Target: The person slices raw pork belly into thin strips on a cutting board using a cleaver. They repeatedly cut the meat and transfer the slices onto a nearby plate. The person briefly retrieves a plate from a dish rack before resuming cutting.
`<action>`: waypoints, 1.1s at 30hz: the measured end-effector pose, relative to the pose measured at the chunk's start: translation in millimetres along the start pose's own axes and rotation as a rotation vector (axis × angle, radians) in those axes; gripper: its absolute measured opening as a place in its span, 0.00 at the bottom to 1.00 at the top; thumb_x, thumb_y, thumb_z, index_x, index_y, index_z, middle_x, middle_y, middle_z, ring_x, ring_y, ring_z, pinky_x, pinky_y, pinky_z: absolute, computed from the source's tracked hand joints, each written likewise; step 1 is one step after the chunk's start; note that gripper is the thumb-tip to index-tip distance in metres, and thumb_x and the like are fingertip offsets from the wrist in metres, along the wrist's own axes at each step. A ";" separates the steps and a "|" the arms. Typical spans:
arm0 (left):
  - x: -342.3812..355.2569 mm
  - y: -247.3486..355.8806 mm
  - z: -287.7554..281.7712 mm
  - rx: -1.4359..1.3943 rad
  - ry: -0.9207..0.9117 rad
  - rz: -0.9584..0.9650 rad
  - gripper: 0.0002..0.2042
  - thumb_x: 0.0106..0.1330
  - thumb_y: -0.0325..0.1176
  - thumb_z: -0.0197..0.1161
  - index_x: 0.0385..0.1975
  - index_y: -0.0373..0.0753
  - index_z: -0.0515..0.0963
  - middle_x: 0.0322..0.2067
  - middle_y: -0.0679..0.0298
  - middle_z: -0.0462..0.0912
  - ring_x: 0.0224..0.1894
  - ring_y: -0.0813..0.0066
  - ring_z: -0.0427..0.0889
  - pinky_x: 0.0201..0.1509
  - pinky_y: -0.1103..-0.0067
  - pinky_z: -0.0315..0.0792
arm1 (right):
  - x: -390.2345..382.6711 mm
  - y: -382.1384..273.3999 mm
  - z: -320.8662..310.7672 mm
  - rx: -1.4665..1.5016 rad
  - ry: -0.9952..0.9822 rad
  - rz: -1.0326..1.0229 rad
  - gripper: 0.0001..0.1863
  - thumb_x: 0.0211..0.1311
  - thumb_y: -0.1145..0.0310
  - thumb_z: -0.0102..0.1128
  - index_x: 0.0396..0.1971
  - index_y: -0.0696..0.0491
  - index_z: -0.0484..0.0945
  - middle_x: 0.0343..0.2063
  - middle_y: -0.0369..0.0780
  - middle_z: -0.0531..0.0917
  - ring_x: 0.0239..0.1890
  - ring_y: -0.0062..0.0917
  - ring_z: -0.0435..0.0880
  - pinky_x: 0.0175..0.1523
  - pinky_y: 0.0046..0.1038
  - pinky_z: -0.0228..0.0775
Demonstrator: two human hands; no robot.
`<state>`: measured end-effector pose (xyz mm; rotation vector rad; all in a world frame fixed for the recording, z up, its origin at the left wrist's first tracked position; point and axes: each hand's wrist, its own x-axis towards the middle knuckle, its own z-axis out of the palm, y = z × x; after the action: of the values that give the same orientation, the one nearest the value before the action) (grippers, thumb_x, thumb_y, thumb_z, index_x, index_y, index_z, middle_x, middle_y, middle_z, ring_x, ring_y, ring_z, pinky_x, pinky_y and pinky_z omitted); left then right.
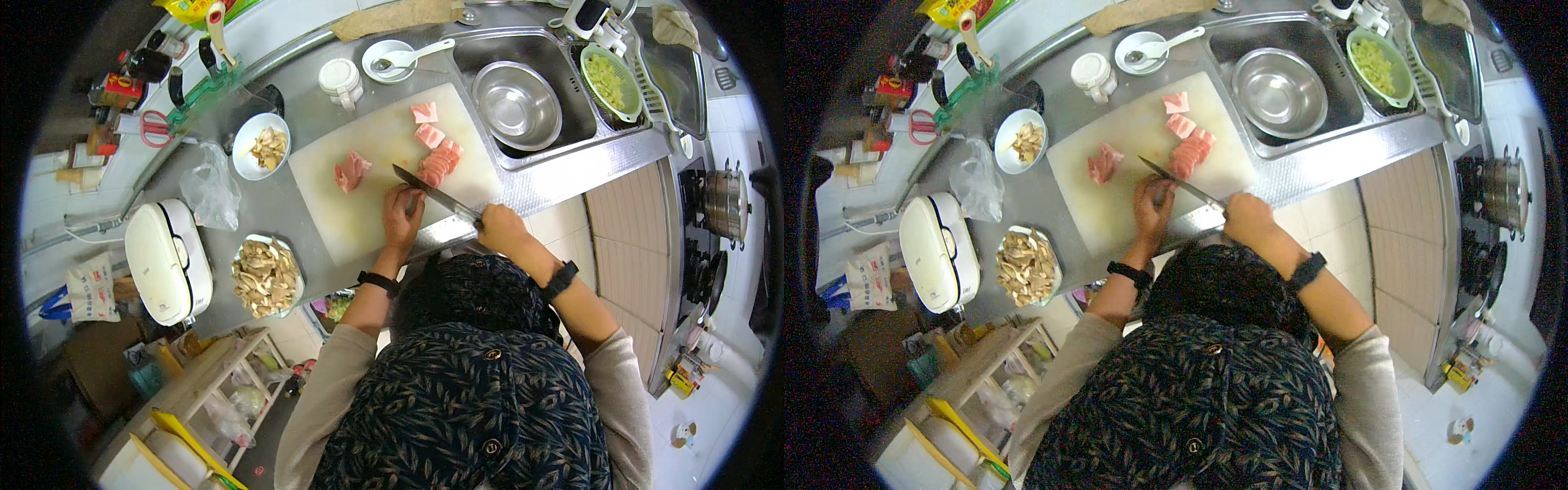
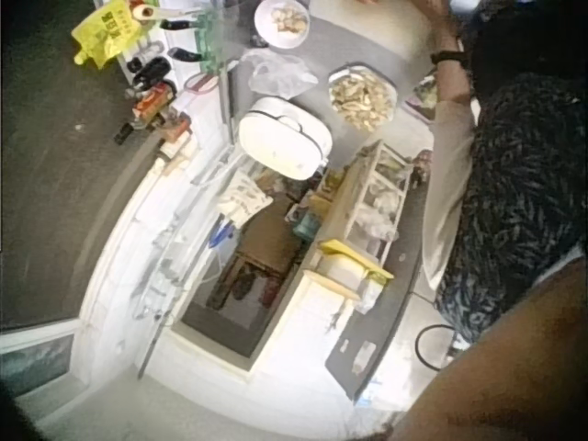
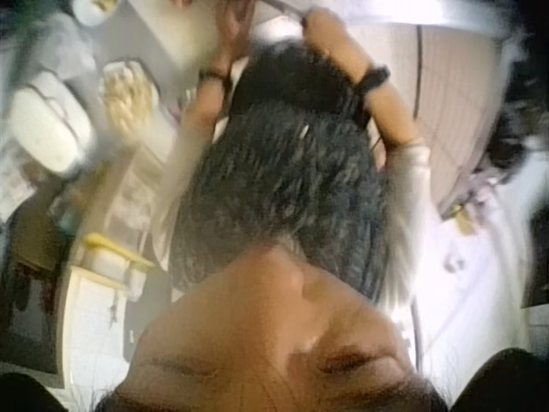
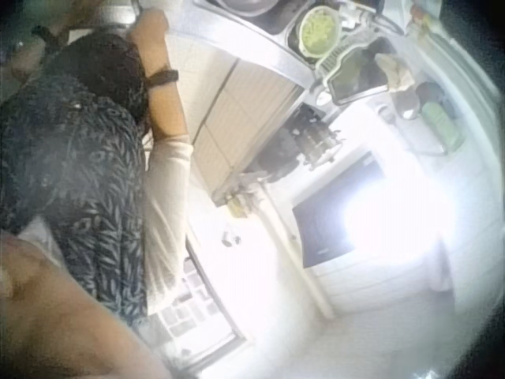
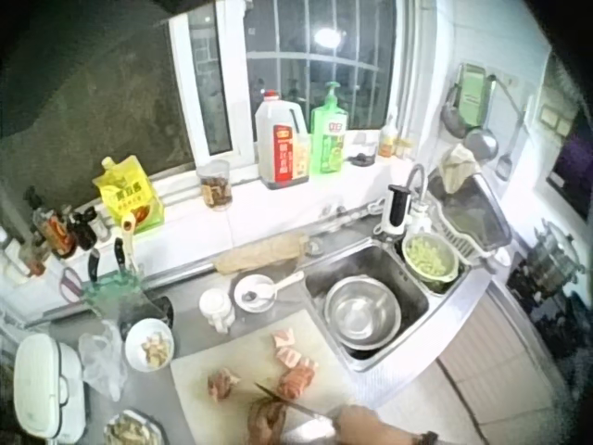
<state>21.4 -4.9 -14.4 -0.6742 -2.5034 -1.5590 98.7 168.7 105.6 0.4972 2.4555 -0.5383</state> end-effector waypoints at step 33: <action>-3.2 10.3 -38.7 -0.012 0.092 0.009 0.19 0.62 0.33 0.57 0.52 0.35 0.68 0.52 0.53 0.69 0.54 0.54 0.67 0.57 0.67 0.63 | 82.3 3.5 -19.3 -0.395 0.665 -0.451 0.21 0.53 0.69 0.51 0.50 0.55 0.71 0.28 0.43 0.79 0.32 0.34 0.79 0.38 0.34 0.68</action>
<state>23.5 -36.0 11.0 -0.6008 -2.4236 -1.5656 28.4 199.5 70.0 -0.0727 3.2331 -0.0281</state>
